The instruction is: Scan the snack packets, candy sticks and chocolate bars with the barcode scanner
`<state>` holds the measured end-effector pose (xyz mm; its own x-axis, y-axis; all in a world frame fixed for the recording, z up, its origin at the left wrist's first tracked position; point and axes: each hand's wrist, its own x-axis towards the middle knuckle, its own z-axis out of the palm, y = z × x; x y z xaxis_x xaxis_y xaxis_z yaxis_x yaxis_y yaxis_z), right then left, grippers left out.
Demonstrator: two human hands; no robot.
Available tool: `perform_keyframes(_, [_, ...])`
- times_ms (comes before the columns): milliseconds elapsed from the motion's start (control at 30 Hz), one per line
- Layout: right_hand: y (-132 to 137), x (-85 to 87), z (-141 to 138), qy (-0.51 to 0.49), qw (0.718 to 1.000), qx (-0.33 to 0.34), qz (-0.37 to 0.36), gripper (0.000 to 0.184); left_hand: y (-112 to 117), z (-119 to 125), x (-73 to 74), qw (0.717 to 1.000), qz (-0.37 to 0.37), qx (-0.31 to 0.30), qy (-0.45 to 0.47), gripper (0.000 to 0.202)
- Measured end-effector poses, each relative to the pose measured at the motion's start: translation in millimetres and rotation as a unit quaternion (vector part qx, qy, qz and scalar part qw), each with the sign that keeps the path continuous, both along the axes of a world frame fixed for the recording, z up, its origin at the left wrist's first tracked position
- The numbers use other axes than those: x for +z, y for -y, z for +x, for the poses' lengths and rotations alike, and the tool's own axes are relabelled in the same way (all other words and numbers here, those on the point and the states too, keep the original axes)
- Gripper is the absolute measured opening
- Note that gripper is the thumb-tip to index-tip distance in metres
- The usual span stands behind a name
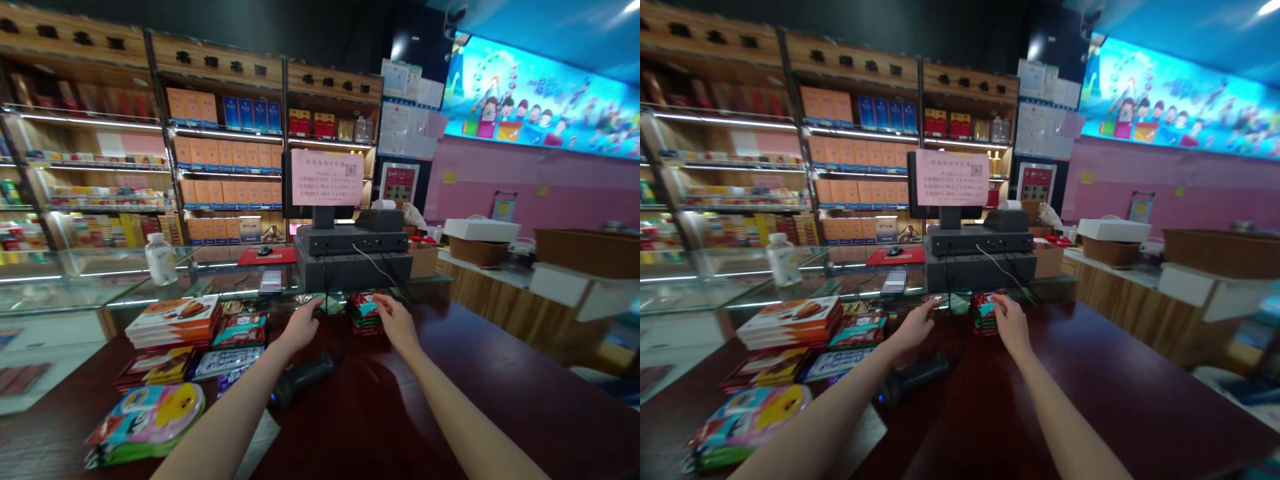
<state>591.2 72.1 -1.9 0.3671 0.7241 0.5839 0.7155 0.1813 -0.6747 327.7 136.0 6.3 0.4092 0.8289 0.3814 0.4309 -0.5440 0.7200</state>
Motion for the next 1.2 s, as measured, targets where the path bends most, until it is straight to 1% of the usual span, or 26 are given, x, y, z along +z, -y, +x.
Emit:
perform_keyframes(167, [-10.1, -8.7, -41.6, -0.017, 0.996, 0.081, -0.012, 0.032, 10.5, -50.6, 4.8, 0.995, 0.053, 0.040, -0.073, 0.057])
perform_keyframes(367, [-25.1, -20.7, -88.4, -0.023, 0.990, 0.133, -0.042, 0.028, 16.7, -111.4, 9.3, 0.979, 0.084, 0.106, -0.154, 0.053])
perform_keyframes(467, [-29.4, -21.0, -110.0, -0.032, 0.986, 0.152, -0.066, 0.028, 20.6, -137.7, 10.6, 0.968, 0.094, 0.139, -0.187, 0.046])
perform_keyframes(600, [-35.0, -17.6, -137.2, -0.051, 0.975, 0.193, -0.099, 0.027, 26.7, -164.0, 10.9, 0.957, 0.125, 0.148, -0.218, 0.045])
perform_keyframes(733, [-47.4, -18.1, -162.6, -0.060, 0.964, 0.232, -0.117, 0.024, 29.2, -177.6, 8.7, 0.929, 0.205, 0.158, -0.263, 0.044])
perform_keyframes(800, [-55.2, -20.5, -174.5, -0.064, 0.959, 0.246, -0.128, 0.023, 28.7, -180.6, 6.9, 0.922, 0.226, 0.157, -0.272, 0.042])
perform_keyframes(933, [-68.8, -24.9, -196.9, -0.076, 0.945, 0.275, -0.161, 0.024, 26.7, -184.2, 3.9, 0.926, 0.228, 0.149, -0.261, 0.036])
perform_keyframes(1033, [-75.6, -24.9, -213.0, -0.086, 0.932, 0.298, -0.185, 0.025, 25.6, -187.4, 3.4, 0.926, 0.221, 0.147, -0.268, 0.033])
perform_keyframes(1200, [-82.3, -22.2, -238.2, -0.103, 0.907, 0.343, -0.222, 0.030, 25.2, -192.2, 2.9, 0.910, 0.217, 0.150, -0.321, 0.025])
